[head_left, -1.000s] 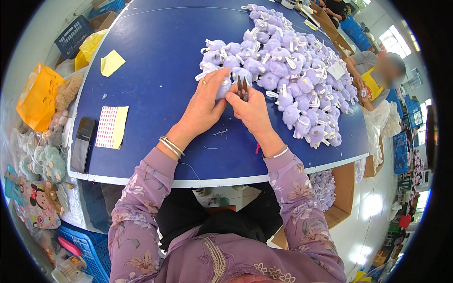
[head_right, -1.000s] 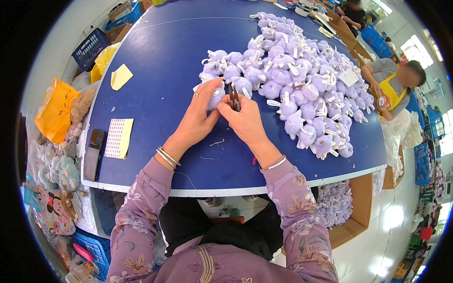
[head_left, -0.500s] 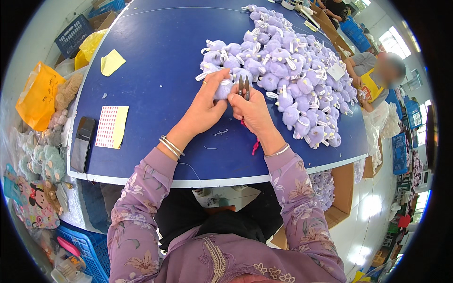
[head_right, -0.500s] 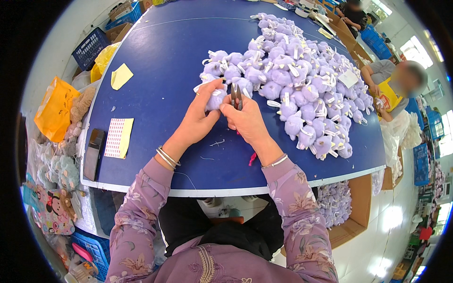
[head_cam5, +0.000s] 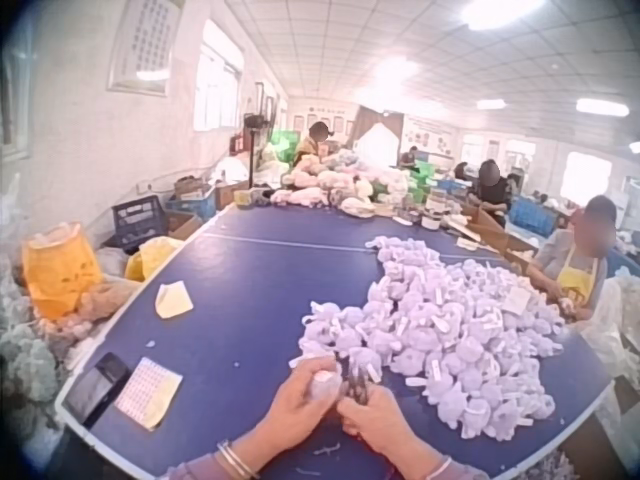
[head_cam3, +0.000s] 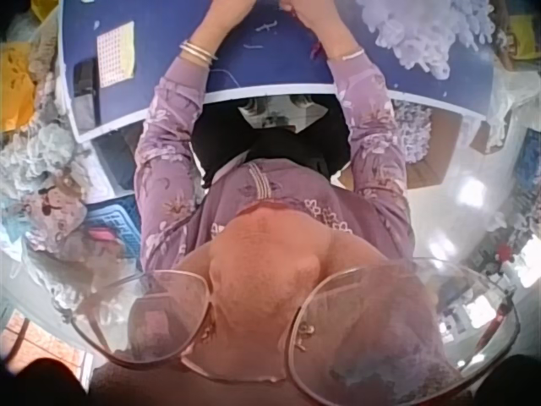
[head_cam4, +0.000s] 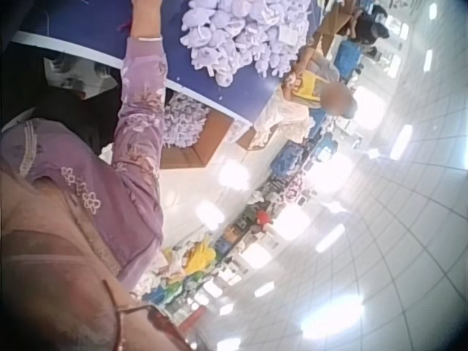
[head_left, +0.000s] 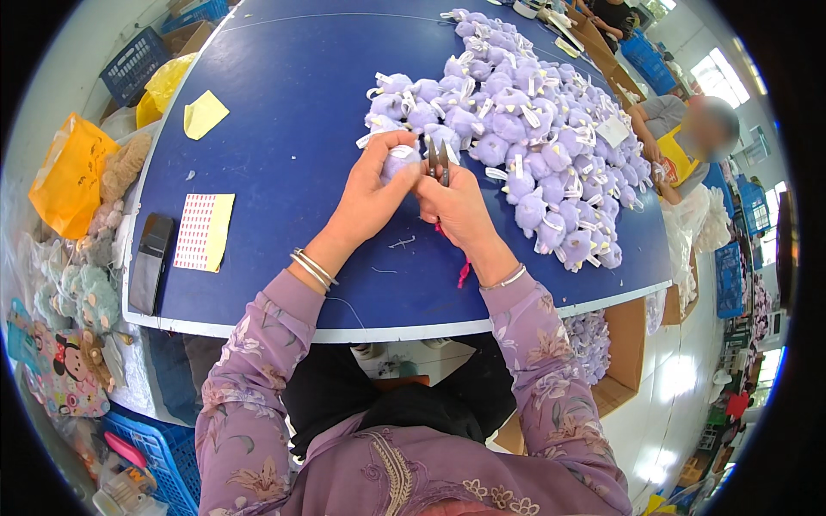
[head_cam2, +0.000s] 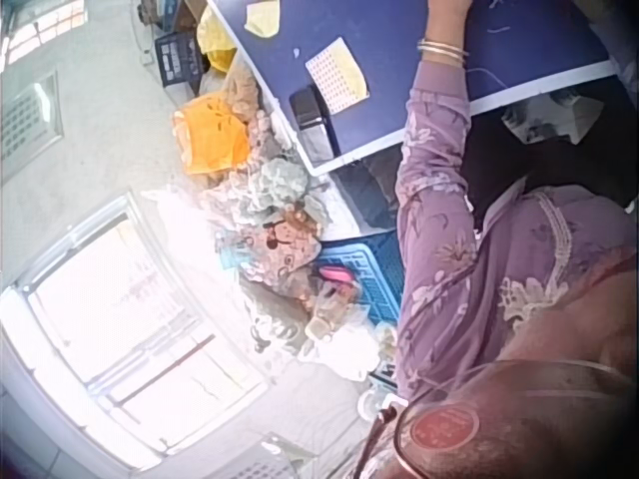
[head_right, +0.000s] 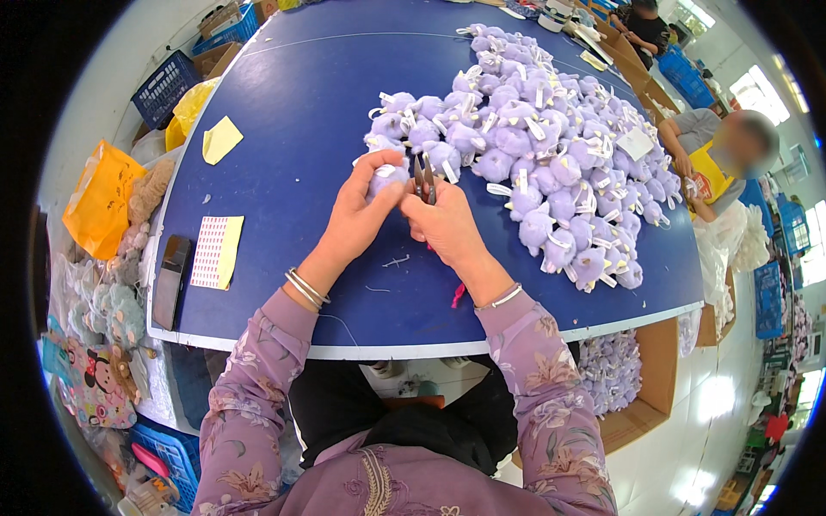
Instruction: The person trims loose threads and excess fabric from small purple plush toys using scissors. They handle the toys one at a time, cutting and then placing them into a cardboard box.
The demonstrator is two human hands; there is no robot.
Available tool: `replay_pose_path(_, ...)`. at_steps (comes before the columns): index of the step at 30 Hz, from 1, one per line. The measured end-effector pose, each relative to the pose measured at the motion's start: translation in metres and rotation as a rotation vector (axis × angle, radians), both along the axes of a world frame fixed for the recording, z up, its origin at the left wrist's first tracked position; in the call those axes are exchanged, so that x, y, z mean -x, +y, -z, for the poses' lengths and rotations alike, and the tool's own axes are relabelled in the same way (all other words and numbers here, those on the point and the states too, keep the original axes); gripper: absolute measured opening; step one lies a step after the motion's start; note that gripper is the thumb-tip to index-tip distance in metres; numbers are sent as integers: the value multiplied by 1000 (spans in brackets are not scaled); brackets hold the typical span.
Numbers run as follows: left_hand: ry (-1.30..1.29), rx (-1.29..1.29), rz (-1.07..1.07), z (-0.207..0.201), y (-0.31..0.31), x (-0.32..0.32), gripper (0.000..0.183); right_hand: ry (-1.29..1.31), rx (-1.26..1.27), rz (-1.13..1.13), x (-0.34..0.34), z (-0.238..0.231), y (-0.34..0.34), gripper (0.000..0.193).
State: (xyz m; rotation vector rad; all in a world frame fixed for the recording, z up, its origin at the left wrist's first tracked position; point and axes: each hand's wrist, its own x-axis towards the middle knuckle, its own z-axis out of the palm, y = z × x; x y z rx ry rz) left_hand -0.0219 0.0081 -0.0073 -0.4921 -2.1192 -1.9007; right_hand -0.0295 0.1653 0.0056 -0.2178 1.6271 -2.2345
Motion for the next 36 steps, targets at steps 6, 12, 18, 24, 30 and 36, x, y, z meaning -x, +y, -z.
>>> replay_pose_path(6, -330, -423, 87, 4, 0, 3, 27, 14, 5, -16, -2, 2, -4, 6)
replay_pose_path(12, -431, -640, 82, 5, 2, 4, 33, 26, 32, -14, -4, 1, -5, 8)
replay_pose_path(18, -432, -770, -42, 0, 7, 5, 34, 61, 6, -26, -7, 0, -7, 9)
replay_pose_path(24, -254, -419, -88, 8, -1, 6, 36, 17, -30, 19, -6, 0, -8, 14)
replay_pose_path(30, -279, -341, 93, 2, -3, 1, 39, 37, -56, 96, -6, 1, -7, 16)
replay_pose_path(36, -306, -160, 259, -4, -9, 3, 47, 100, -109, 126, -1, -2, 1, 15)
